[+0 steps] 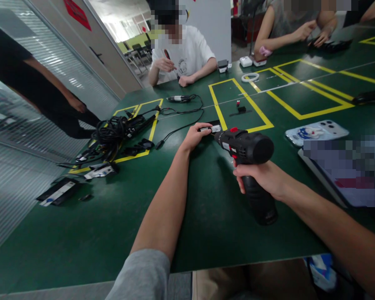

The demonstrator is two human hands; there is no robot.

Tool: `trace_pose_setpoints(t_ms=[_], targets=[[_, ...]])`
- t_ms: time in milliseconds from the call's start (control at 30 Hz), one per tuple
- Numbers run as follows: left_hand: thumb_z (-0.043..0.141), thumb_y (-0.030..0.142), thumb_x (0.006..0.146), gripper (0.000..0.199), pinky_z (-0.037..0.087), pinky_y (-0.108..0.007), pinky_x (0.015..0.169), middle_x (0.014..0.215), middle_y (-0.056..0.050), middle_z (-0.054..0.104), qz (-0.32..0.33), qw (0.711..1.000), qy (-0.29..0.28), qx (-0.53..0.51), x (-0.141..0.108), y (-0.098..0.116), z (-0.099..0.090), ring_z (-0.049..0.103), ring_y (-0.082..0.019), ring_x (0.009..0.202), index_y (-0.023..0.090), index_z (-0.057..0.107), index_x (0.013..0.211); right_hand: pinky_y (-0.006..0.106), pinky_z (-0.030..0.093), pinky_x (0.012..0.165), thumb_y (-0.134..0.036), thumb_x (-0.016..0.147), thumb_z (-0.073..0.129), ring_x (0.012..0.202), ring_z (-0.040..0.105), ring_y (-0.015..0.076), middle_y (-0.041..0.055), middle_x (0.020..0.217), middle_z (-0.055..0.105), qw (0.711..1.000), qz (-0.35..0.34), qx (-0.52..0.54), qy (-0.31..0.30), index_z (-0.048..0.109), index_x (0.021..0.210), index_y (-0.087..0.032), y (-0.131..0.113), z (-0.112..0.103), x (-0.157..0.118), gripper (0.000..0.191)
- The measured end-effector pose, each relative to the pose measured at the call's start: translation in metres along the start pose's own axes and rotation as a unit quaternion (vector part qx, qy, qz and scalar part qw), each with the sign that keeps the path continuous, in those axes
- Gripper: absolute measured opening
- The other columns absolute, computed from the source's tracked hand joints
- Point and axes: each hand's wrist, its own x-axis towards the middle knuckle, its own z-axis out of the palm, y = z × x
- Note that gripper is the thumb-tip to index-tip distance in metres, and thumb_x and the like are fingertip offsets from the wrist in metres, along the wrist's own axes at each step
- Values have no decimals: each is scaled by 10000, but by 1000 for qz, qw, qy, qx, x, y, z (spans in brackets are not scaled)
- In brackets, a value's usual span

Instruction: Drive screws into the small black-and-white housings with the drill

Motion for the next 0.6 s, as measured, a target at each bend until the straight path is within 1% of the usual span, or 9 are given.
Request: trace_pose_setpoints(t_ms=[300,600], targets=[[704,338,717,359,425,-378,1042,1145,-64,681,-1,1000,2,2,0,1,0,600,-222,1079,199,745,1045,303,454,565,-227,766,621,505,575,153,-12,576,608,1000,-4,-5,-2,591,782,-193,1,0,0,48],[695,324,725,346,432,-362,1030,1124,-61,696,-1,1000,6,17,-2,6,2,606,-218,1074,179,742,1035,294,451,542,-229,761,625,494,583,157,-8,570,617,1000,-17,-3,-1,592,748,-192,10,-3,5,51]])
